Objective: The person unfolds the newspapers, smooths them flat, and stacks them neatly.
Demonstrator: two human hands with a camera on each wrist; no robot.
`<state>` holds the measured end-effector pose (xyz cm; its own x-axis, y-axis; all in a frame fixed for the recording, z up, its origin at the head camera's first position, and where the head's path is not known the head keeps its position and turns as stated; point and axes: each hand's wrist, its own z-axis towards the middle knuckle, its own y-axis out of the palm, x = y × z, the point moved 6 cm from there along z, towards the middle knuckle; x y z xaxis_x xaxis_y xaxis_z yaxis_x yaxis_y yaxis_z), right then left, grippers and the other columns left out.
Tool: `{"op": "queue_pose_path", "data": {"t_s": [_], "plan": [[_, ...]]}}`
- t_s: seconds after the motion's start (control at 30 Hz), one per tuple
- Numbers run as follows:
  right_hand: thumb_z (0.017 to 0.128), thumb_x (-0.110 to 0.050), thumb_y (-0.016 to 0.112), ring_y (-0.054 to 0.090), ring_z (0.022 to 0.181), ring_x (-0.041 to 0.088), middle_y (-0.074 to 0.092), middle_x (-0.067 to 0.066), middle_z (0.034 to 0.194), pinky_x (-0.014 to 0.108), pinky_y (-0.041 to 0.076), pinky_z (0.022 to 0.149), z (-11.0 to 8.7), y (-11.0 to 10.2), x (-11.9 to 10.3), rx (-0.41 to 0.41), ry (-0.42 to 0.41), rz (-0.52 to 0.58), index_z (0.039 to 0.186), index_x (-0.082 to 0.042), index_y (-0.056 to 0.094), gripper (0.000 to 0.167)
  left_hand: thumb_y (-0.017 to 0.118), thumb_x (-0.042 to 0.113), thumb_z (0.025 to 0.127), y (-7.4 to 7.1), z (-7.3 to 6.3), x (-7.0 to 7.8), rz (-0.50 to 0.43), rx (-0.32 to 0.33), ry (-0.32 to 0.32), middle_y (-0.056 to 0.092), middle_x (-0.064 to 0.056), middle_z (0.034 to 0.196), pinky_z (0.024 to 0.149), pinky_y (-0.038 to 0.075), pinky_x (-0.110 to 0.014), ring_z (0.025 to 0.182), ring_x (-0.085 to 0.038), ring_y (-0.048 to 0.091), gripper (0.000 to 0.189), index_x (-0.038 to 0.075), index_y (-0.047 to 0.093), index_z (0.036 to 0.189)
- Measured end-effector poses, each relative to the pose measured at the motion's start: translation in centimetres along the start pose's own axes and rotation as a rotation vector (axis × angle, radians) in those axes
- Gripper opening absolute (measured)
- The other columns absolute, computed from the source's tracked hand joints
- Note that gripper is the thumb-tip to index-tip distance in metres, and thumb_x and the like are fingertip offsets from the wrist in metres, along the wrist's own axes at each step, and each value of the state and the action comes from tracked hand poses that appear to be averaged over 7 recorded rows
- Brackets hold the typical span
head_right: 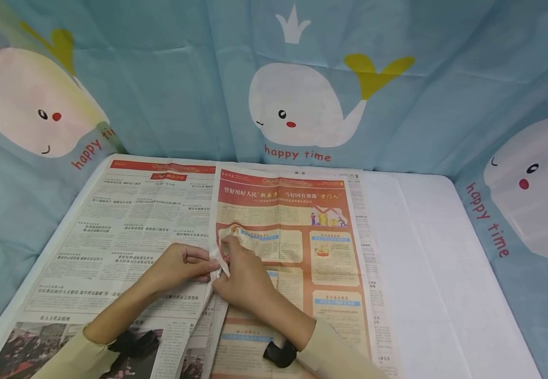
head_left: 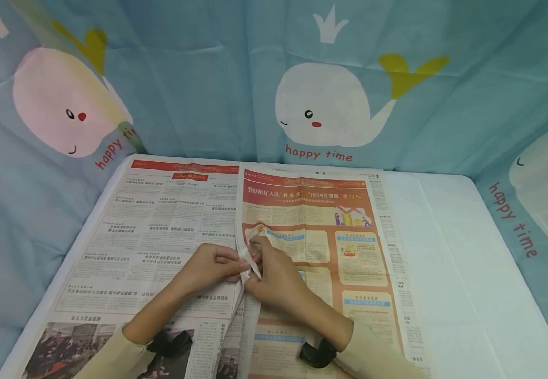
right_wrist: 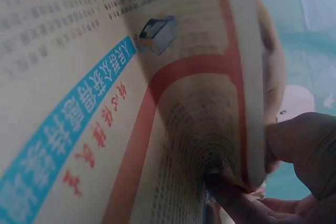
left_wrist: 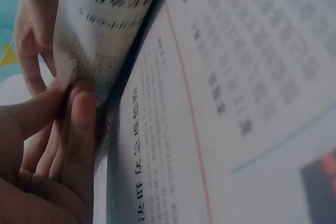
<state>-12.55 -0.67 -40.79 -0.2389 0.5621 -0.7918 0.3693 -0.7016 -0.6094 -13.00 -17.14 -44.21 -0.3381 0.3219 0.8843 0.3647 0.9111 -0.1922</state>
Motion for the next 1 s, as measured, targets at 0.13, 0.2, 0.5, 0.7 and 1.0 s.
{"op": "queue_pose_path", "data": {"t_s": [0.13, 0.2, 0.5, 0.7, 1.0], "plan": [[0.075, -0.003, 0.066, 0.036, 0.052, 0.0, 0.069, 0.003, 0.079, 0.019, 0.028, 0.047, -0.2, -0.1, -0.5, 0.041, -0.032, -0.104, 0.137, -0.003, 0.061, 0.062, 0.081, 0.021, 0.094, 0.1, -0.1, -0.2, -0.02, -0.021, -0.001, 0.083, -0.013, 0.098, 0.073, 0.064, -0.027, 0.08, -0.011, 0.078, 0.035, -0.007, 0.075, 0.116], [0.08, -0.004, 0.067, 0.034, 0.051, 0.0, 0.068, 0.003, 0.073, 0.018, 0.026, 0.046, -0.2, -0.3, -0.7, 0.071, -0.059, -0.163, 0.124, -0.003, 0.07, 0.044, 0.081, 0.022, 0.094, 0.2, -0.2, -0.3, -0.012, -0.018, 0.001, 0.082, -0.013, 0.097, 0.073, 0.065, -0.027, 0.081, -0.011, 0.078, 0.036, -0.007, 0.075, 0.115], [0.086, -0.012, 0.082, 0.049, 0.058, 0.0, 0.066, -0.007, 0.069, 0.017, 0.041, 0.053, -0.8, -3.1, -1.0, 0.199, -0.06, -0.258, 0.088, -0.011, 0.074, 0.008, 0.081, 0.026, 0.094, -0.3, -0.5, -0.7, 0.028, 0.029, 0.004, 0.082, -0.012, 0.096, 0.07, 0.063, -0.027, 0.077, -0.014, 0.077, 0.037, -0.005, 0.076, 0.115], [0.089, -0.014, 0.082, 0.057, 0.062, -0.001, 0.068, -0.01, 0.07, 0.018, 0.049, 0.06, -1.9, -6.0, -0.2, 0.194, 0.042, -0.119, 0.081, -0.016, 0.073, 0.012, 0.081, 0.027, 0.095, -0.5, -0.7, -1.2, 0.009, 0.023, 0.0, 0.082, -0.013, 0.098, 0.073, 0.063, -0.027, 0.083, -0.016, 0.078, 0.039, -0.005, 0.074, 0.116], [0.093, -0.015, 0.082, 0.069, 0.071, 0.003, 0.079, -0.006, 0.083, 0.022, 0.054, 0.065, -3.1, -9.8, 1.0, 0.176, 0.086, 0.027, 0.094, -0.019, 0.083, 0.004, 0.081, 0.026, 0.095, -1.4, -1.3, -1.4, -0.026, 0.037, -0.014, 0.081, -0.015, 0.101, 0.075, 0.064, -0.028, 0.086, -0.017, 0.079, 0.046, -0.009, 0.07, 0.124]]}}
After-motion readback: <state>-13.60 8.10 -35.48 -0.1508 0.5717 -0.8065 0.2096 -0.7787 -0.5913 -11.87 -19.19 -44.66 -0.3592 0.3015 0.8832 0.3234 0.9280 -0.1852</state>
